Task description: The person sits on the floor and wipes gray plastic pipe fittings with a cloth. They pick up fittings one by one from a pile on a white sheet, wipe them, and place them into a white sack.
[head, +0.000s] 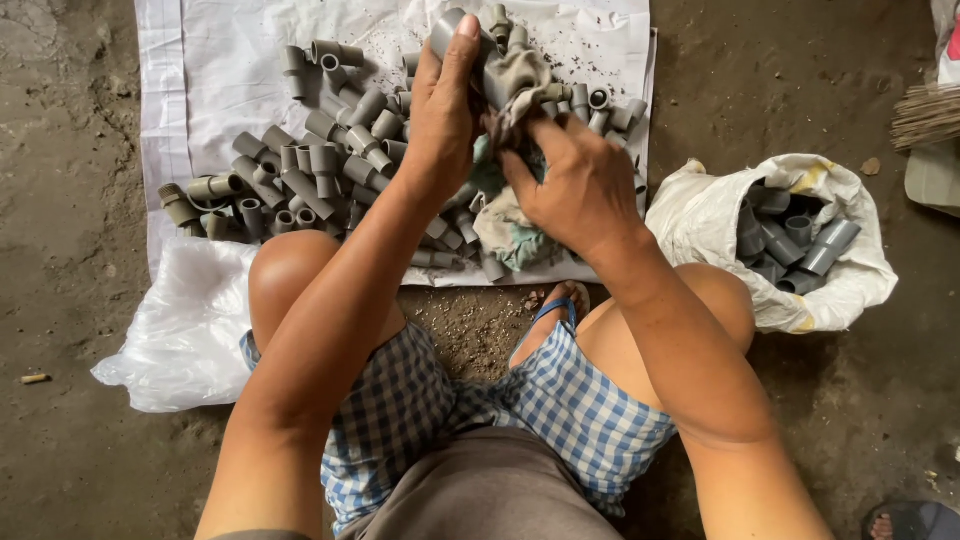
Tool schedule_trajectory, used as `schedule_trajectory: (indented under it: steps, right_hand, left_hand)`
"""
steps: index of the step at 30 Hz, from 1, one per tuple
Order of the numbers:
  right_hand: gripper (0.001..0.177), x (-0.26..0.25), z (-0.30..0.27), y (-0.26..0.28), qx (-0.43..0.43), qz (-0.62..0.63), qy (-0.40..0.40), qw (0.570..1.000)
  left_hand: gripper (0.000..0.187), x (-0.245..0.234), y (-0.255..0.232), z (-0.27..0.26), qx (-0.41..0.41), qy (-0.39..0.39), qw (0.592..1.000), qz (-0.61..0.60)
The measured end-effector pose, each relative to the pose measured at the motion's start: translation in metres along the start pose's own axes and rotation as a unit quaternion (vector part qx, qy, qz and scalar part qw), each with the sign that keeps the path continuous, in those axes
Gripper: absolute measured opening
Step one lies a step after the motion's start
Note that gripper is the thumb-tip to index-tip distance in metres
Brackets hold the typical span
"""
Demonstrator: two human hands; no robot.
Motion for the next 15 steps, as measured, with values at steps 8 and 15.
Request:
schedule_trajectory:
  steps: [8, 15]
  right_hand:
    - [0.025, 0.005, 0.020, -0.054, 0.180, 0.546, 0.038, 0.817]
    - [0.015, -0.018, 0.018, -0.056, 0.336, 0.774, 0.036, 0.536]
  left_hand:
    - [0.050, 0.000, -0.009, -0.001, -0.003, 0.069, 0.988, 0.137]
    - [0.043, -0.003, -0.030, 0.004, -0.066, 0.003, 0.998, -0.007]
Point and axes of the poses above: each hand's wrist, its own z-axis towards the middle knuckle, its own x-axis out of the palm, y = z × x, the point moved 4 cm from there along z, towards the middle knuckle, and after that the axes turned 8 degrees about x, right-handed, at the moved point
